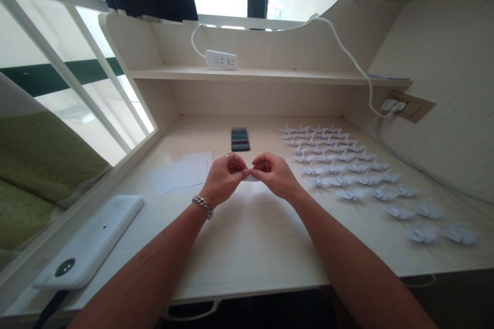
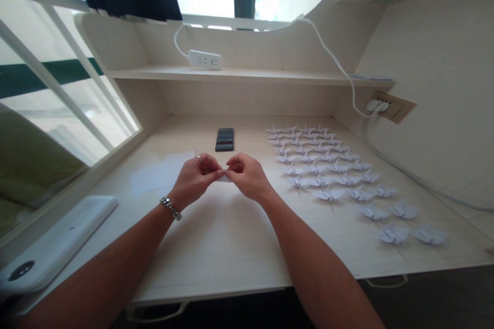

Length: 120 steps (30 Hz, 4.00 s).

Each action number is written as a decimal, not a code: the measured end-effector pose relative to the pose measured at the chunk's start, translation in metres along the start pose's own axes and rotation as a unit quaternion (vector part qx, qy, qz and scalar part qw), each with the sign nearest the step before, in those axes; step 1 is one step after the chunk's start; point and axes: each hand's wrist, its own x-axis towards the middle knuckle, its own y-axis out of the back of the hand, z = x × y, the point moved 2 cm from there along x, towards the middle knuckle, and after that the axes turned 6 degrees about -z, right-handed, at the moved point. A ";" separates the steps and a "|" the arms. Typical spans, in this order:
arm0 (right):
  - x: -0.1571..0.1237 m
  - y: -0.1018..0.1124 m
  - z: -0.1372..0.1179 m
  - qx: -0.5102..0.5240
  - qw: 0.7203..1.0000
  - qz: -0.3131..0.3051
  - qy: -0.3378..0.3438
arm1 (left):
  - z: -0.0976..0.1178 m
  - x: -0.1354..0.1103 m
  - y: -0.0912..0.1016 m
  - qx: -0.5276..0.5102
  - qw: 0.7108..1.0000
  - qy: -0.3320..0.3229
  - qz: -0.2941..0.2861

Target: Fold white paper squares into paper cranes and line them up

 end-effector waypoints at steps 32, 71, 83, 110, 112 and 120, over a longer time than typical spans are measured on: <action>0.003 0.009 0.001 -0.011 1.000 -0.016 0.002 | 0.001 0.003 0.003 -0.025 0.998 0.047 -0.029; 0.004 0.015 0.002 -0.042 0.999 0.003 0.004 | -0.001 0.005 0.007 -0.043 0.996 0.074 -0.020; 0.007 0.016 0.009 -0.043 0.999 0.007 0.009 | 0.000 0.005 0.006 -0.052 0.997 0.065 -0.005; 0.002 -0.011 0.006 -0.070 0.996 0.061 0.017 | -0.005 -0.001 0.003 0.083 0.994 -0.011 0.072; 0.004 -0.012 0.009 -0.021 0.999 0.027 0.008 | -0.001 -0.003 0.000 0.088 0.995 -0.012 0.044; 0.008 -0.007 0.016 0.105 0.992 0.048 -0.042 | 0.002 -0.001 0.003 0.075 0.996 -0.012 0.054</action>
